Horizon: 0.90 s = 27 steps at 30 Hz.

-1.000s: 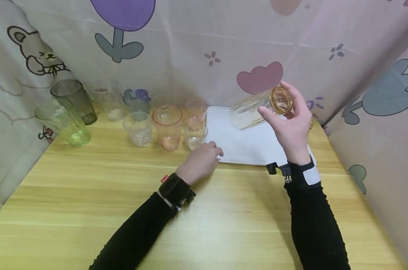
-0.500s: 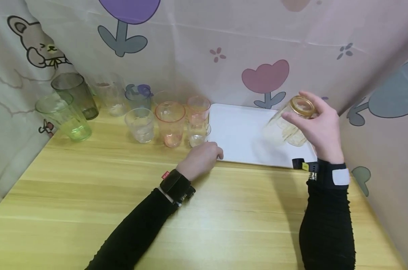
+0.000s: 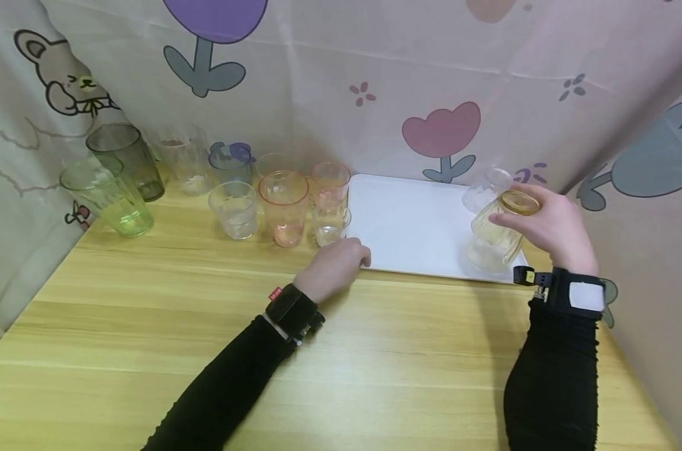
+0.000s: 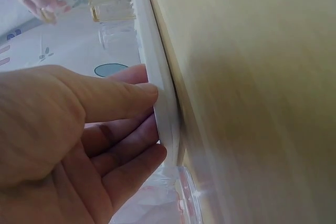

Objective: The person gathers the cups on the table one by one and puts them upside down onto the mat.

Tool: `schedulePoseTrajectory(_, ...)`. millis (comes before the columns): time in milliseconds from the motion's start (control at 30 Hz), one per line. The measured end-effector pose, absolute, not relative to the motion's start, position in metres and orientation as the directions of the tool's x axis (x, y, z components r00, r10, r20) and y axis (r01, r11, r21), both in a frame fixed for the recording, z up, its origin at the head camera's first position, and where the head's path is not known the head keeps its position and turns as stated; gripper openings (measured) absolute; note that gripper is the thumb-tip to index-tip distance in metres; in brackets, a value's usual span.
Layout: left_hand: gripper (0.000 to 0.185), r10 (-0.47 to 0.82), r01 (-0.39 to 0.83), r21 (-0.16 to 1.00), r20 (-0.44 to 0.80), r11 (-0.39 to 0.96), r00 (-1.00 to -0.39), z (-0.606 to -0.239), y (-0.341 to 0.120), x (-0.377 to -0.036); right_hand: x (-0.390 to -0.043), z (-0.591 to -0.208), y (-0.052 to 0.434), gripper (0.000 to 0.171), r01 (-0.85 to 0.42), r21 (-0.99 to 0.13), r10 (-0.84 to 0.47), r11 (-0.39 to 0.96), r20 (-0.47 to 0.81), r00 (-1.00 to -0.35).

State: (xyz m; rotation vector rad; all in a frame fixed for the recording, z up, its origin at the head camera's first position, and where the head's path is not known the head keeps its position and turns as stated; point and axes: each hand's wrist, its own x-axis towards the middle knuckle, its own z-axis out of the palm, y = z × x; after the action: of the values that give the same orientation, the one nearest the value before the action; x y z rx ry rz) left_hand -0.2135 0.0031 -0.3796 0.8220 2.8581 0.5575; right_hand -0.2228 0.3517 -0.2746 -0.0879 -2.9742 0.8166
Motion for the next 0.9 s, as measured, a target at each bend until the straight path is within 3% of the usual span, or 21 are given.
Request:
schedulePoseTrajectory(367,0.04,0.528,0.483,0.394,-0.009,0.782,-0.849,-0.38,0.001,-0.213,-0.219,-0.279,0.376,0.093,0.128,-0.435,0.141,0.891,-0.004,-0.99)
schedulePoseTrajectory(900,0.039,0.519,0.472,0.397,-0.012,0.787,-0.855,-0.38,0.003,-0.212,-0.216,-0.283,0.388,0.095,0.157,-0.447,0.156,0.881,-0.038,-0.987)
